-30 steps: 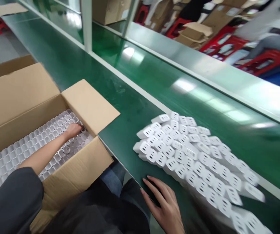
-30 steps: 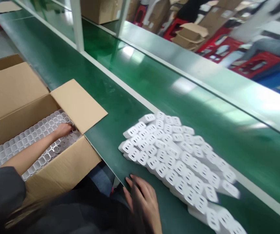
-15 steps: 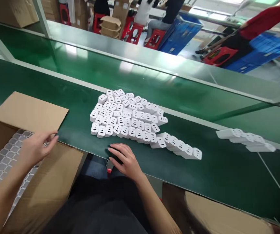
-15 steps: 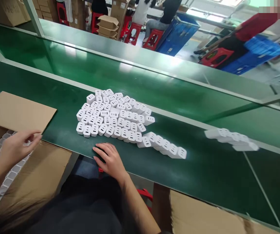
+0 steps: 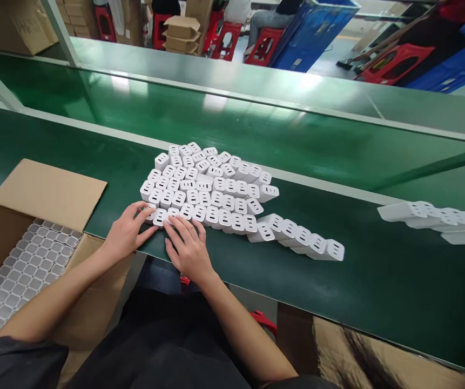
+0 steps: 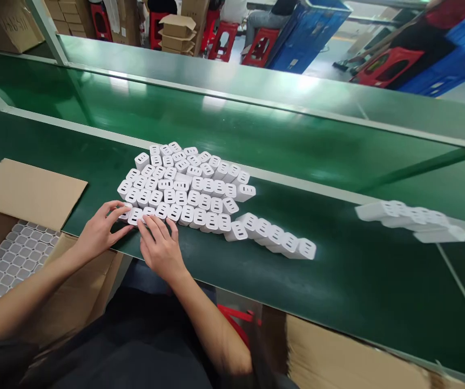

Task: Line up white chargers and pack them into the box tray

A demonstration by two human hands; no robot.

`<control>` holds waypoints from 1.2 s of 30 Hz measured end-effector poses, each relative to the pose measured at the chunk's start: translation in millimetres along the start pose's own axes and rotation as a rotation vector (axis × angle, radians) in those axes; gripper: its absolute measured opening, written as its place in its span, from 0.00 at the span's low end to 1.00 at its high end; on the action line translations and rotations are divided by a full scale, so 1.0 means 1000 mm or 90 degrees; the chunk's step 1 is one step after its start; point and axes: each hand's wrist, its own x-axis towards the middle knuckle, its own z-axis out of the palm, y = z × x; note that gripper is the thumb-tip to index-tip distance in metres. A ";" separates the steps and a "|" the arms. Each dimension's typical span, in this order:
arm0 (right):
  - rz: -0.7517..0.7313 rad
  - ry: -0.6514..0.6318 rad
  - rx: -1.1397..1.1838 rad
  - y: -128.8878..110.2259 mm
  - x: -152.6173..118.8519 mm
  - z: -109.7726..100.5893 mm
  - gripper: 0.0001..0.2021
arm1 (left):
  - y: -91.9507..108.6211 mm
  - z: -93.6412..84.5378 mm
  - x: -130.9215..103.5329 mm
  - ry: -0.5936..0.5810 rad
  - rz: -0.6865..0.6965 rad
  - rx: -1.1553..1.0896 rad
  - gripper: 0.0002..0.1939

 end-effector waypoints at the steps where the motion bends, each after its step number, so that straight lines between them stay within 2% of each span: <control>1: -0.002 0.000 0.001 0.000 -0.002 -0.001 0.21 | 0.001 -0.001 -0.003 -0.001 -0.007 -0.003 0.14; 4: -0.012 -0.010 0.003 -0.001 -0.006 -0.002 0.20 | 0.001 -0.006 -0.009 -0.001 -0.009 -0.005 0.12; 7: -0.013 -0.006 -0.003 -0.002 -0.008 -0.002 0.19 | -0.005 -0.010 -0.006 0.011 0.023 0.013 0.16; 11: -0.018 0.010 -0.014 -0.004 -0.007 0.001 0.18 | -0.015 -0.012 0.001 -0.049 0.065 -0.024 0.19; 15: -0.038 0.007 0.016 -0.001 -0.002 0.003 0.17 | -0.018 -0.011 -0.010 -0.070 0.029 -0.053 0.16; 18: -0.065 -0.011 0.054 0.001 0.008 0.004 0.14 | -0.019 -0.012 -0.018 -0.055 0.023 0.009 0.20; 20: -0.080 -0.024 0.071 0.002 0.015 0.004 0.13 | -0.021 -0.015 -0.017 -0.054 0.063 0.039 0.25; 24: -0.121 -0.042 0.102 0.001 0.025 0.001 0.13 | -0.026 -0.022 -0.001 -0.105 0.190 0.012 0.34; 27: -0.114 0.011 0.126 -0.001 0.019 -0.002 0.14 | -0.026 -0.021 0.011 -0.119 0.269 -0.004 0.38; 30: -0.077 0.078 0.149 -0.005 0.006 -0.003 0.14 | -0.026 -0.011 0.013 -0.100 0.318 0.005 0.35; 33: -0.081 0.064 0.153 -0.012 -0.006 0.000 0.15 | -0.023 -0.001 0.006 -0.054 0.294 0.013 0.31; 36: -0.093 0.022 0.148 -0.022 -0.009 0.005 0.17 | -0.017 0.004 -0.006 -0.022 0.217 0.022 0.31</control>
